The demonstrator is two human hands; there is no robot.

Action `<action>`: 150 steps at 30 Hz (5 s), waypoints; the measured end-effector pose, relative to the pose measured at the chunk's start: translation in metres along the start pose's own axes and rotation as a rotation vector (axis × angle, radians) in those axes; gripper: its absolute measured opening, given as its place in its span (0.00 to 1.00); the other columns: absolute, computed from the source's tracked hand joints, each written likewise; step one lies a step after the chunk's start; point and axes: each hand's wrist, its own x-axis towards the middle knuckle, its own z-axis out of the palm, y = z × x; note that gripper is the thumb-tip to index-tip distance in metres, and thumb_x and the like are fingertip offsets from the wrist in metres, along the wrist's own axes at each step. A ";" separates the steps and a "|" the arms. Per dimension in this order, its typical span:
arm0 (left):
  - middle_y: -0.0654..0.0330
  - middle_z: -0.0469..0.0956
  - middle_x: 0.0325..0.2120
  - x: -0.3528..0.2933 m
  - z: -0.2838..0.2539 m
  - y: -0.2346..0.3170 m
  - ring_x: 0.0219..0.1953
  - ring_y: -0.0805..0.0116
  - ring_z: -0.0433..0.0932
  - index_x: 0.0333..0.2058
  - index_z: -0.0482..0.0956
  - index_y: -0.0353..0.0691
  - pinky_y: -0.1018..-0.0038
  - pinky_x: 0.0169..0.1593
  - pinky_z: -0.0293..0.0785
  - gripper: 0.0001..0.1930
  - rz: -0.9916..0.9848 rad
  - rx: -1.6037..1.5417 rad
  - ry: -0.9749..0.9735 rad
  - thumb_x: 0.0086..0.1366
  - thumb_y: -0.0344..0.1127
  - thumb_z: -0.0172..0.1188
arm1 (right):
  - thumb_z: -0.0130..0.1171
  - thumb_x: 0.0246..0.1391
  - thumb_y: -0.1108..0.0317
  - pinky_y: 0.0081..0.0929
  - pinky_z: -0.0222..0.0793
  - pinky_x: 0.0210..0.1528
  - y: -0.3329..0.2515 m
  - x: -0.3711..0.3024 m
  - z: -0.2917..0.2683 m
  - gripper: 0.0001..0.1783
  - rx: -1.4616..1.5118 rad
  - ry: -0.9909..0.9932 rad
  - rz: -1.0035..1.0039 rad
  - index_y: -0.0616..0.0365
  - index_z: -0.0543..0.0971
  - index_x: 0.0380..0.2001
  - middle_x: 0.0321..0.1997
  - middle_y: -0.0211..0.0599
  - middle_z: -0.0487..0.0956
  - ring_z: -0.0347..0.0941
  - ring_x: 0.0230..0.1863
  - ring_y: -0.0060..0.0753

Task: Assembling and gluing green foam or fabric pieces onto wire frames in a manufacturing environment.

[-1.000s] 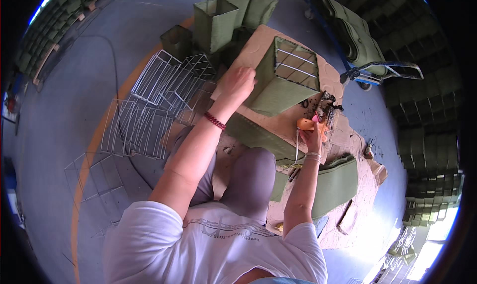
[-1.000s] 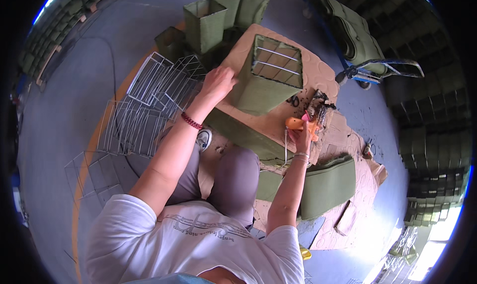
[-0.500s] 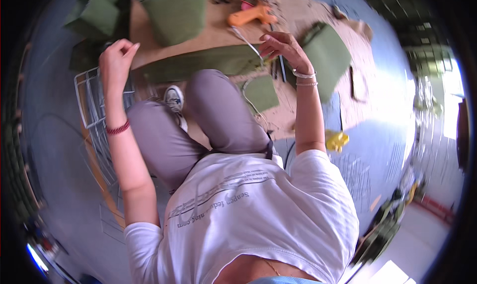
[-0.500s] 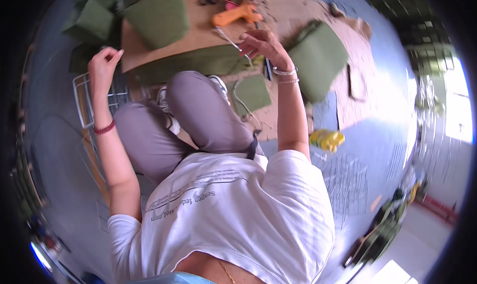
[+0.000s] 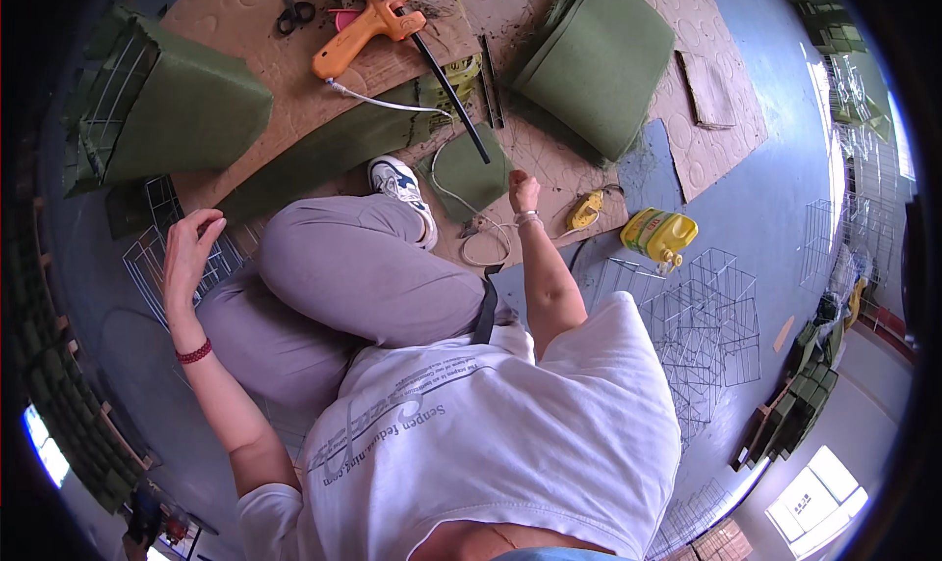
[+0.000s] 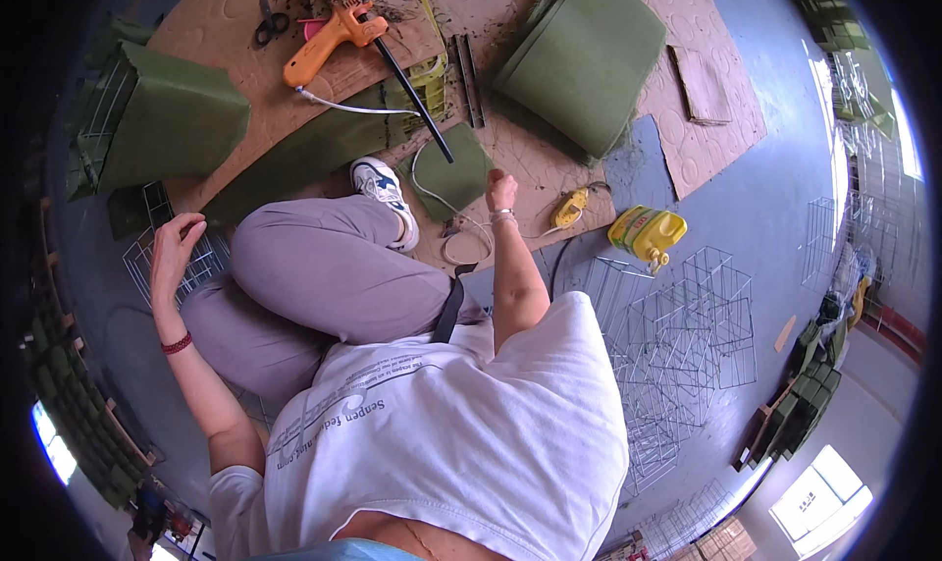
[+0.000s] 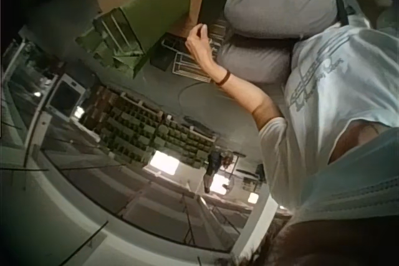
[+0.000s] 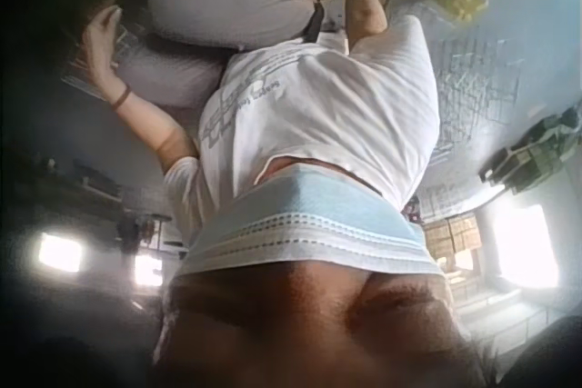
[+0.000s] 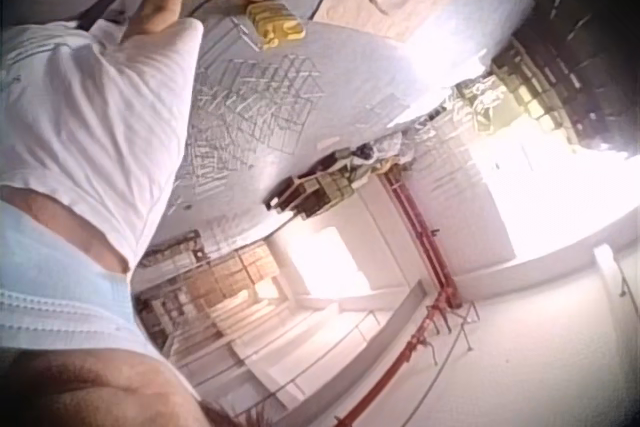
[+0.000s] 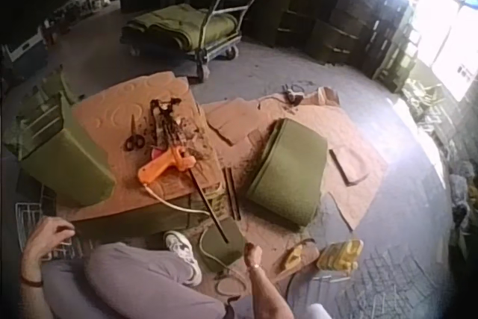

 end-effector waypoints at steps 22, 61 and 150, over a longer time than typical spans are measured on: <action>0.50 0.82 0.35 0.021 0.007 0.010 0.37 0.61 0.81 0.41 0.79 0.30 0.70 0.43 0.74 0.13 -0.056 0.028 -0.024 0.62 0.34 0.59 | 0.61 0.41 0.72 0.41 0.68 0.41 -0.101 -0.025 0.024 0.12 -0.019 -0.438 -0.532 0.56 0.73 0.32 0.29 0.41 0.77 0.73 0.35 0.48; 0.50 0.79 0.27 0.155 0.209 0.096 0.32 0.49 0.79 0.33 0.81 0.38 0.60 0.37 0.75 0.08 0.874 0.012 -0.552 0.54 0.26 0.57 | 0.44 0.67 0.53 0.45 0.56 0.62 -0.015 0.024 0.075 0.23 1.428 -0.286 0.926 0.57 0.65 0.56 0.57 0.37 0.73 0.72 0.53 0.36; 0.70 0.75 0.26 0.070 -0.130 -0.039 0.28 0.82 0.70 0.61 0.61 0.31 0.83 0.34 0.65 0.35 0.072 -1.329 0.702 0.58 0.32 0.67 | 0.63 0.56 0.57 0.16 0.59 0.25 -0.656 -0.023 -0.092 0.18 0.726 -0.681 -0.647 0.65 0.81 0.25 0.20 0.19 0.74 0.64 0.22 0.11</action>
